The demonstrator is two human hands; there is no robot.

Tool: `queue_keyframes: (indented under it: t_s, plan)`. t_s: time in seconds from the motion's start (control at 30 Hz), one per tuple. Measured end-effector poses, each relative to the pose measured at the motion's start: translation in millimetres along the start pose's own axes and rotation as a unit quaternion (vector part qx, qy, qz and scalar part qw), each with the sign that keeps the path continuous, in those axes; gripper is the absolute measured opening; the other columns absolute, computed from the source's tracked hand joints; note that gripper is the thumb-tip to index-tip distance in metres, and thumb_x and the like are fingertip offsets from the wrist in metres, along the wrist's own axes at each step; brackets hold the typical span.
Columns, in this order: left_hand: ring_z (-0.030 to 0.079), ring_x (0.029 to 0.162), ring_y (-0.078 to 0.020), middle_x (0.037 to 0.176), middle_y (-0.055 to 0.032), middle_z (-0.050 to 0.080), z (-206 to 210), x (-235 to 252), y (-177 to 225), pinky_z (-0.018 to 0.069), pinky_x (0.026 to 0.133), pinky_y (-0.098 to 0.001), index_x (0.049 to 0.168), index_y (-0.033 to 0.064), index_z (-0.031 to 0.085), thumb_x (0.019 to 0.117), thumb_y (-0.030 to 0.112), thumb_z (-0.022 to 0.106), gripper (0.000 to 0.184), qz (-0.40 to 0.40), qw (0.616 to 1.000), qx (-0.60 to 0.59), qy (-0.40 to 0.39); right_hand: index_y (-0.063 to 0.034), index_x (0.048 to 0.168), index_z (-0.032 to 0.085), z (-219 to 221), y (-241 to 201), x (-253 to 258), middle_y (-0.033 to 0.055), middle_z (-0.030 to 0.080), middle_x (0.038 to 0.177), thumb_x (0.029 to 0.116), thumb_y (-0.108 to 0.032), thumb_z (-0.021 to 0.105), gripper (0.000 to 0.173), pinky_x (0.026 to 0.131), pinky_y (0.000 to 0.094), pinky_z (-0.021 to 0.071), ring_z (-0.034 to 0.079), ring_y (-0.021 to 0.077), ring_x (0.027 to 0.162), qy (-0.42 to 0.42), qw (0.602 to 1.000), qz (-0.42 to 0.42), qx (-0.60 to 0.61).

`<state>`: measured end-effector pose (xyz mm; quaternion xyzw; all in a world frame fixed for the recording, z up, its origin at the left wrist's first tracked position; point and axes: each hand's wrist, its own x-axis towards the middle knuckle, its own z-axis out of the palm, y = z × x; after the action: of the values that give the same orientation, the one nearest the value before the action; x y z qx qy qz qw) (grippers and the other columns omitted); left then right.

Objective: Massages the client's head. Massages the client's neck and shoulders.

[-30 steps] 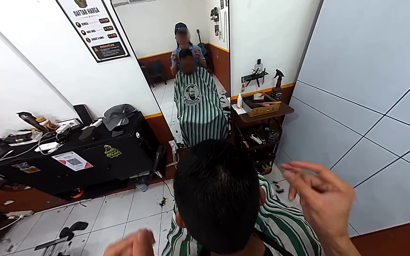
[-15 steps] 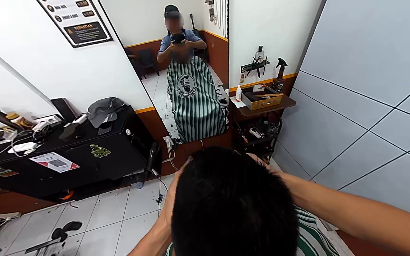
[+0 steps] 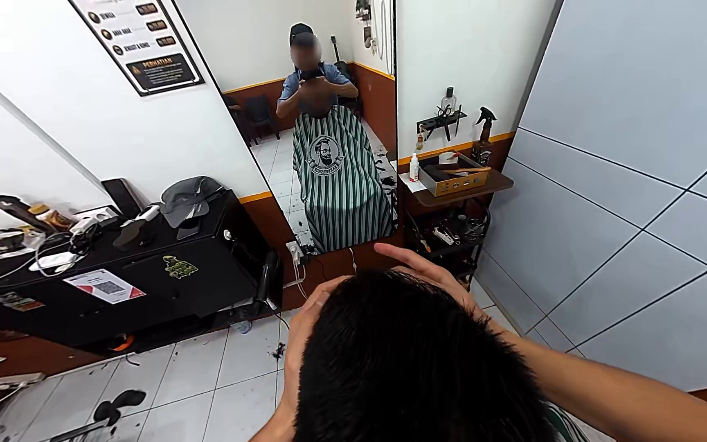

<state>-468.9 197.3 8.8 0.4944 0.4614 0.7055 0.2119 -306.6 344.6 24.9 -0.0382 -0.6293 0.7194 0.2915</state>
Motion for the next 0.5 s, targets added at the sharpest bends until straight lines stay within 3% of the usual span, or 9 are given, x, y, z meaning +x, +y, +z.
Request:
queue_keyframes:
  t_s: [0.07, 0.1, 0.17, 0.27, 0.3, 0.37, 0.4, 0.47, 0.5]
  plan:
    - [0.064, 0.113, -0.0045, 0.118, -0.0042, 0.072, 3, 3, 11, 0.0489, 0.102, -0.0223, 0.116, -0.0062, 0.067, 0.1071, 0.024, 0.034, 0.046, 0.042, 0.998, 0.036, 0.018, 0.0086, 0.145, 0.045, -3, 5, -1, 0.0098, 0.063, 0.133, 0.1053, -0.017, 0.035, 0.048, 0.104, 0.0236, 0.0481, 0.060, 0.0047, 0.119, -0.022, 0.998, -0.024, -0.050]
    - [0.065, 0.111, -0.0037, 0.115, -0.0017, 0.073, 5, 3, 15, 0.0498, 0.101, -0.0220, 0.114, -0.0053, 0.068, 0.1066, 0.024, 0.037, 0.043, 0.057, 0.997, 0.038, 0.030, 0.0144, 0.137, 0.052, -4, 5, -3, 0.0150, 0.059, 0.140, 0.1061, -0.017, 0.036, 0.047, 0.109, 0.0221, 0.0415, 0.056, 0.0060, 0.126, -0.029, 0.994, -0.055, -0.093]
    - [0.067, 0.109, -0.0060, 0.112, -0.0022, 0.074, 5, 5, 12, 0.0519, 0.099, -0.0237, 0.116, -0.0056, 0.066, 0.1065, 0.022, 0.037, 0.041, 0.060, 0.997, 0.030, 0.047, 0.0142, 0.134, 0.057, -6, 6, 0, 0.0172, 0.060, 0.141, 0.1081, -0.019, 0.035, 0.048, 0.113, 0.0224, 0.0386, 0.054, 0.0072, 0.131, -0.046, 0.986, -0.101, -0.122]
    - [0.063, 0.117, -0.0073, 0.124, -0.0106, 0.068, -7, 6, -18, 0.0484, 0.104, -0.0252, 0.127, -0.0121, 0.058, 0.1060, 0.016, 0.031, 0.045, -0.008, 1.000, 0.003, 0.026, 0.0052, 0.137, 0.058, -3, 2, 5, 0.0065, 0.065, 0.134, 0.1065, -0.016, 0.036, 0.043, 0.105, 0.0244, 0.0488, 0.061, 0.0038, 0.118, -0.013, 0.996, -0.070, -0.045]
    - [0.063, 0.116, -0.0058, 0.124, -0.0101, 0.069, -11, 4, -29, 0.0487, 0.103, -0.0240, 0.126, -0.0113, 0.061, 0.1088, 0.019, 0.033, 0.045, -0.014, 1.000, -0.010, 0.026, 0.0030, 0.140, 0.056, -2, 2, 6, 0.0044, 0.067, 0.129, 0.1060, -0.017, 0.037, 0.044, 0.101, 0.0249, 0.0506, 0.063, 0.0033, 0.112, -0.004, 0.997, -0.066, -0.034]
    - [0.067, 0.103, 0.0012, 0.109, -0.0031, 0.075, -9, -1, -27, 0.0518, 0.095, -0.0172, 0.114, -0.0069, 0.070, 0.1089, 0.018, 0.038, 0.040, 0.011, 0.998, 0.015, 0.058, -0.0003, 0.145, 0.051, -3, 8, 8, 0.0011, 0.070, 0.115, 0.1046, -0.017, 0.038, 0.046, 0.095, 0.0253, 0.0530, 0.065, 0.0027, 0.102, -0.002, 0.998, -0.053, -0.020]
    - [0.067, 0.099, 0.0016, 0.103, -0.0009, 0.075, -4, 0, -14, 0.0525, 0.093, -0.0167, 0.108, -0.0043, 0.072, 0.1074, 0.017, 0.039, 0.040, 0.022, 0.997, 0.031, 0.069, 0.0006, 0.146, 0.048, -3, 12, 9, 0.0027, 0.069, 0.118, 0.1042, -0.016, 0.037, 0.047, 0.097, 0.0258, 0.0526, 0.065, 0.0034, 0.106, -0.010, 0.999, -0.044, -0.022]
    - [0.068, 0.103, -0.0013, 0.106, 0.0002, 0.075, 0, 1, -1, 0.0525, 0.096, -0.0196, 0.107, -0.0007, 0.074, 0.1066, 0.017, 0.037, 0.041, 0.017, 0.996, 0.033, 0.076, 0.0078, 0.141, 0.051, -7, 15, 8, 0.0108, 0.058, 0.141, 0.1059, -0.016, 0.032, 0.046, 0.110, 0.0269, 0.0444, 0.056, 0.0076, 0.127, -0.040, 0.997, -0.046, -0.053]
    - [0.067, 0.106, -0.0056, 0.110, -0.0050, 0.074, 1, 4, -1, 0.0521, 0.098, -0.0227, 0.109, -0.0056, 0.072, 0.1041, 0.013, 0.035, 0.042, 0.009, 0.996, 0.024, 0.080, 0.0105, 0.139, 0.054, -8, 15, 8, 0.0140, 0.055, 0.146, 0.1068, -0.017, 0.031, 0.048, 0.114, 0.0269, 0.0406, 0.052, 0.0095, 0.133, -0.053, 0.994, -0.062, -0.077]
